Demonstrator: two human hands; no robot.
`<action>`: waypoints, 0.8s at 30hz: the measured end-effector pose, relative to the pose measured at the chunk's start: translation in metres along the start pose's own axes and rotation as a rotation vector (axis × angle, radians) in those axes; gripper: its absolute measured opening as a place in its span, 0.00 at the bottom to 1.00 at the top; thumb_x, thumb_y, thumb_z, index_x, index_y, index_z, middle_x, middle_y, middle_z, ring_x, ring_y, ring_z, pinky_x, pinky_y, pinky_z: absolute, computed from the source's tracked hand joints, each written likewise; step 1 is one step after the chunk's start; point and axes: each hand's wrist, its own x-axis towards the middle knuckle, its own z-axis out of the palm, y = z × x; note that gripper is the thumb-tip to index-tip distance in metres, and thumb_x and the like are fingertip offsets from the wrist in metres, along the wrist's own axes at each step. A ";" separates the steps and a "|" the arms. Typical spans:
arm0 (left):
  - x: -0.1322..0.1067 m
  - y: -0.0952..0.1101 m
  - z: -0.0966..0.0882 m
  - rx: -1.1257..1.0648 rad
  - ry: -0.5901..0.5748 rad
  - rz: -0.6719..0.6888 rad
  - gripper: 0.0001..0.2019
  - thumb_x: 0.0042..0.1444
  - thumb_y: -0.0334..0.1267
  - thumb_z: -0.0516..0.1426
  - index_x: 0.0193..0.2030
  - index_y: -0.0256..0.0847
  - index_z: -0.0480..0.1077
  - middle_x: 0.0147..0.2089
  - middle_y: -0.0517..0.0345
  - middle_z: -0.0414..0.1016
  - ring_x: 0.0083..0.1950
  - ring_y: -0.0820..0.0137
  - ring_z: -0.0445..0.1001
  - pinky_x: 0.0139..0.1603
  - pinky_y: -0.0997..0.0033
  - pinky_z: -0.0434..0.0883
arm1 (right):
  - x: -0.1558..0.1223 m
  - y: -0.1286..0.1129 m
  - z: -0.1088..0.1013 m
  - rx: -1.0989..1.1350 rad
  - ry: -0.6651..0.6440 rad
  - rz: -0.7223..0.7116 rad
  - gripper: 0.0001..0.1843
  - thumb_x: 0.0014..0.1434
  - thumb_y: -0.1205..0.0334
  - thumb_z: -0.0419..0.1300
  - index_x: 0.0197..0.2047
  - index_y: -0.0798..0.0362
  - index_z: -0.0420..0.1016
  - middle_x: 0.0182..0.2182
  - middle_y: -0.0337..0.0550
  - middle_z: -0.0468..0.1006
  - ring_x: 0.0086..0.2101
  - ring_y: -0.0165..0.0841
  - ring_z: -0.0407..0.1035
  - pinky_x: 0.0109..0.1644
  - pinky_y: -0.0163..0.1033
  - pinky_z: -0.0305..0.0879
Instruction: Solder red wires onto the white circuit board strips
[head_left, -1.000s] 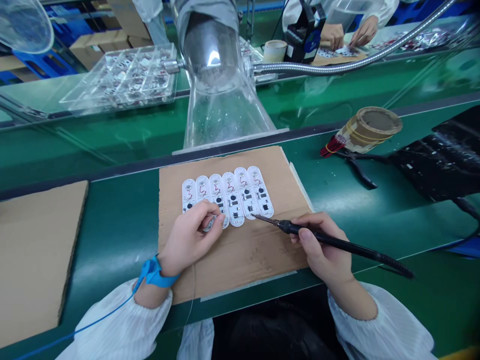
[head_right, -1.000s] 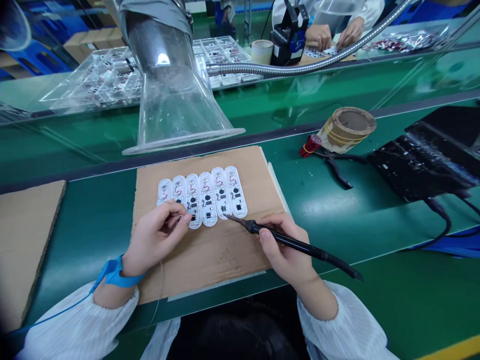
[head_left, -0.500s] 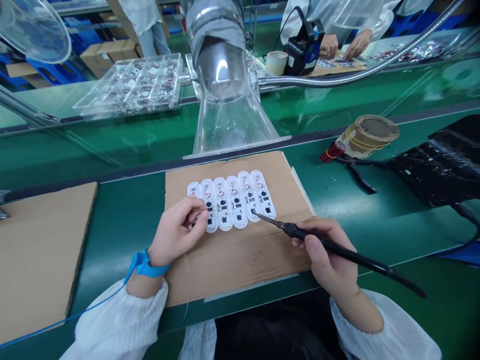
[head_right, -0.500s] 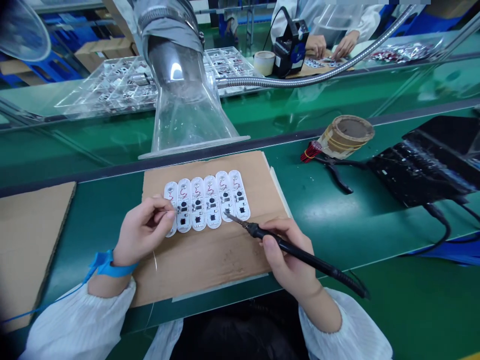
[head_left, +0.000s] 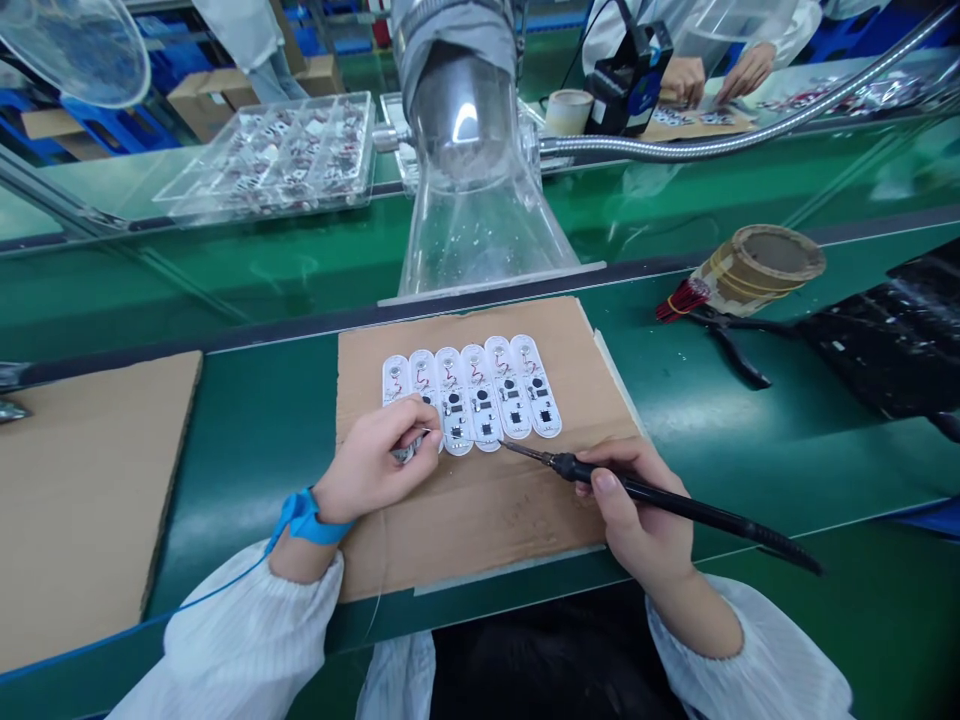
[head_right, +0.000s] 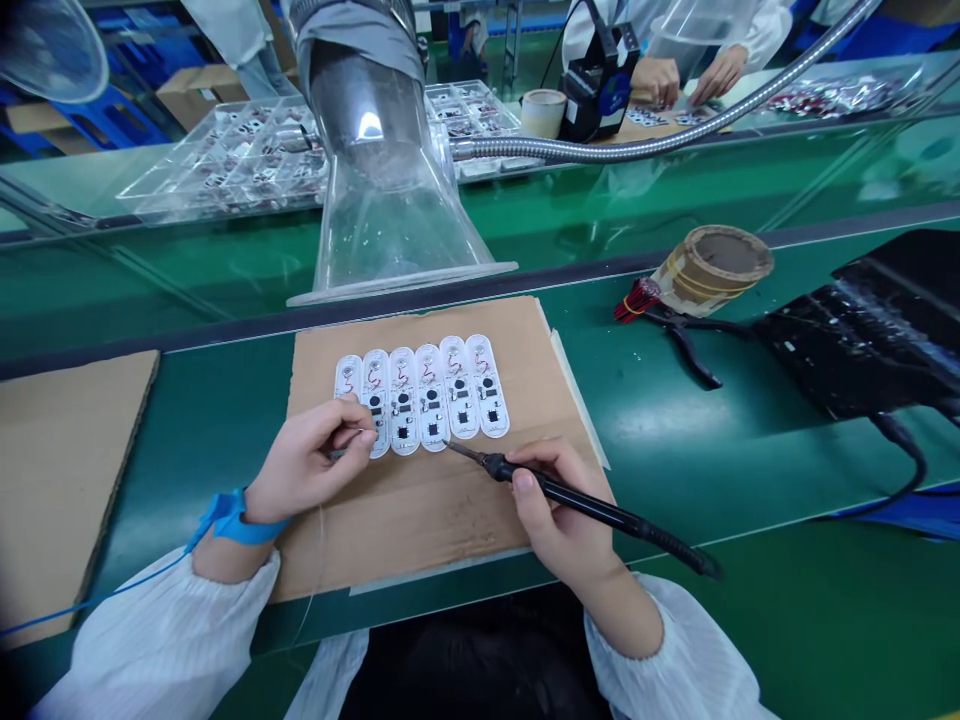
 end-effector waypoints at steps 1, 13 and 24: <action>0.000 0.000 0.000 0.005 -0.002 0.000 0.06 0.67 0.27 0.56 0.40 0.43 0.67 0.28 0.69 0.55 0.27 0.75 0.60 0.30 0.75 0.62 | 0.000 0.000 0.000 -0.016 -0.005 -0.002 0.04 0.71 0.59 0.64 0.46 0.47 0.79 0.32 0.38 0.81 0.26 0.31 0.76 0.30 0.34 0.72; 0.000 0.001 0.002 0.035 -0.018 -0.001 0.07 0.67 0.27 0.56 0.40 0.43 0.66 0.28 0.69 0.55 0.27 0.75 0.60 0.30 0.75 0.61 | -0.003 0.002 0.000 0.048 0.030 0.014 0.05 0.73 0.58 0.62 0.47 0.47 0.79 0.33 0.38 0.81 0.29 0.31 0.76 0.32 0.34 0.73; 0.001 0.002 0.002 0.054 -0.016 0.009 0.07 0.66 0.26 0.56 0.39 0.43 0.66 0.28 0.70 0.56 0.26 0.76 0.59 0.29 0.76 0.60 | -0.003 0.002 -0.001 -0.004 -0.017 0.008 0.05 0.72 0.59 0.63 0.49 0.46 0.79 0.34 0.39 0.82 0.30 0.32 0.78 0.34 0.36 0.74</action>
